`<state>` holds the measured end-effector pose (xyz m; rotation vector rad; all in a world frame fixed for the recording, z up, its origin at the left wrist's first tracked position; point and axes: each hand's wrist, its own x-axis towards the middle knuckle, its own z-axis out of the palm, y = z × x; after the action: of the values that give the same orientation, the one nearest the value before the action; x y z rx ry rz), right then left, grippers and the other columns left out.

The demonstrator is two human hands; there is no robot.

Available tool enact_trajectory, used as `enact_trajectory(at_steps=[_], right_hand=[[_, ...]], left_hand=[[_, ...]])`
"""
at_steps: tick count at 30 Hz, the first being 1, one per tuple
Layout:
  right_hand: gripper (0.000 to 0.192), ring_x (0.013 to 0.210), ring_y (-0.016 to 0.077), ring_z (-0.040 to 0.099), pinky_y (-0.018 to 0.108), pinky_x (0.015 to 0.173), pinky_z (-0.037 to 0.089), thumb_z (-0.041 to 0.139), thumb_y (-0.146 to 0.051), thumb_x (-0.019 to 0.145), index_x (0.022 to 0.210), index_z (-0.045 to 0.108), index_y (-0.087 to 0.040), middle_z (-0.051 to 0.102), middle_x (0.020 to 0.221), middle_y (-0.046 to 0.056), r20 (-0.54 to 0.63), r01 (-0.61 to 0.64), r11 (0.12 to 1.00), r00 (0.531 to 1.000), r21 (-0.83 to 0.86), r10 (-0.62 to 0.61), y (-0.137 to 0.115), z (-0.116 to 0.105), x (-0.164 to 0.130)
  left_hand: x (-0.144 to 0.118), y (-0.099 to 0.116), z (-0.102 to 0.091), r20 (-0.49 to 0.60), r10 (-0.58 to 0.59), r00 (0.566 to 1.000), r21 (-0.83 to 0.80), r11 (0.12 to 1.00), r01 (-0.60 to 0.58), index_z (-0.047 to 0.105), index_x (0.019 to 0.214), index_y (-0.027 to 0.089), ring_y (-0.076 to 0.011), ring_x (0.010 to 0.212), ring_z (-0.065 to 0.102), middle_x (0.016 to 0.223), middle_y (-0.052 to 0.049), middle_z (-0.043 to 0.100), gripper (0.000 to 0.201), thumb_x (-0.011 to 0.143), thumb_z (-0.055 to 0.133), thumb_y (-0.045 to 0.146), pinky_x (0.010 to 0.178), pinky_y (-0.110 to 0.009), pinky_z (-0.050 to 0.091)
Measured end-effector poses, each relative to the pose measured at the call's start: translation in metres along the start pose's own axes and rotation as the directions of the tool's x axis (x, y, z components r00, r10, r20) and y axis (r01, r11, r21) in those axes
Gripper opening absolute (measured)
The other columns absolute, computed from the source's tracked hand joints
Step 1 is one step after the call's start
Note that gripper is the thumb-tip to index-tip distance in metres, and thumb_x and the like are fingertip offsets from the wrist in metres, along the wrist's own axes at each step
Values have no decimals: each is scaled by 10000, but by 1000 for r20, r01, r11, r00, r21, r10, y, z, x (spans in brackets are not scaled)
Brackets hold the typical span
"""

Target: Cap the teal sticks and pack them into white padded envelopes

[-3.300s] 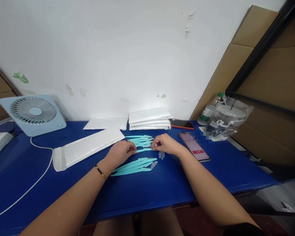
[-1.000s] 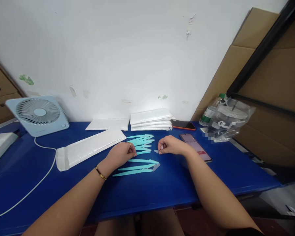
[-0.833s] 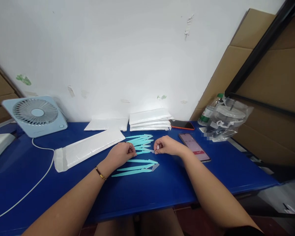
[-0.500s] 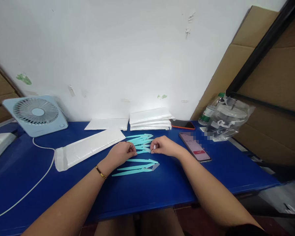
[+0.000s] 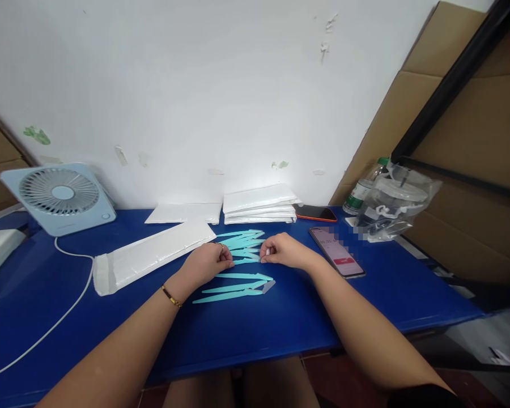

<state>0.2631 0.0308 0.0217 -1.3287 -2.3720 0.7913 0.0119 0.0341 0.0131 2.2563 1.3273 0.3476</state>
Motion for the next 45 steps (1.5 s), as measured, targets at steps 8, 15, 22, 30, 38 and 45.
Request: enact_trajectory(at_steps=[8, 15, 22, 30, 38, 45], right_hand=[[103, 651, 119, 605, 201, 596, 425, 647, -233, 726, 789, 710, -180, 680, 739, 17, -196, 52, 998, 979, -18, -55, 0, 5, 7], [137, 668, 151, 612, 227, 590, 417, 602, -270, 744, 764, 707, -184, 685, 727, 24, -398, -260, 960, 896, -105, 200, 28, -42, -19], [10, 659, 140, 610, 200, 565, 393, 648, -175, 679, 680, 654, -183, 664, 705, 18, -272, -311, 922, 931, -230, 245, 32, -21, -4], [234, 580, 103, 585, 193, 531, 439, 586, -158, 722, 951, 617, -196, 629, 698, -13, -282, -108, 987, 949, 122, 139, 23, -8, 2], [289, 686, 180, 670, 264, 610, 517, 711, -339, 653, 843, 650, -130, 674, 647, 44, -330, 62, 780, 924, 622, 190, 10, -11, 3], [301, 737, 195, 685, 322, 721, 535, 714, -349, 674, 866, 672, -121, 714, 723, 76, -286, 134, 726, 954, 675, 90, 8, -9, 1]], left_hand=[[5, 6, 8, -173, 77, 982, 133, 990, -54, 634, 836, 224, -192, 758, 573, 848, -20, 641, 185, 769, 559, 381, 636, -289, 398], [-8, 15, 0, 28, 240, 970, 20, 970, -240, 649, 901, 242, -176, 780, 561, 906, -16, 616, 272, 749, 580, 457, 644, -270, 419], [-8, 18, 4, 41, 154, 987, 47, 987, -156, 611, 715, 214, -163, 661, 536, 729, -17, 605, 216, 789, 518, 395, 556, -263, 360], [-4, 9, 7, -30, 57, 998, -284, 957, -64, 499, 824, 208, -146, 646, 572, 726, 1, 609, 185, 832, 447, 385, 605, -262, 420], [1, 5, 7, -30, -3, 1000, -469, 883, -11, 463, 848, 196, -110, 541, 468, 678, 17, 588, 230, 823, 434, 422, 550, -246, 386], [-1, 5, 1, -71, -60, 996, -506, 863, 16, 492, 810, 187, -108, 542, 440, 628, 30, 558, 244, 801, 451, 427, 555, -243, 360]])
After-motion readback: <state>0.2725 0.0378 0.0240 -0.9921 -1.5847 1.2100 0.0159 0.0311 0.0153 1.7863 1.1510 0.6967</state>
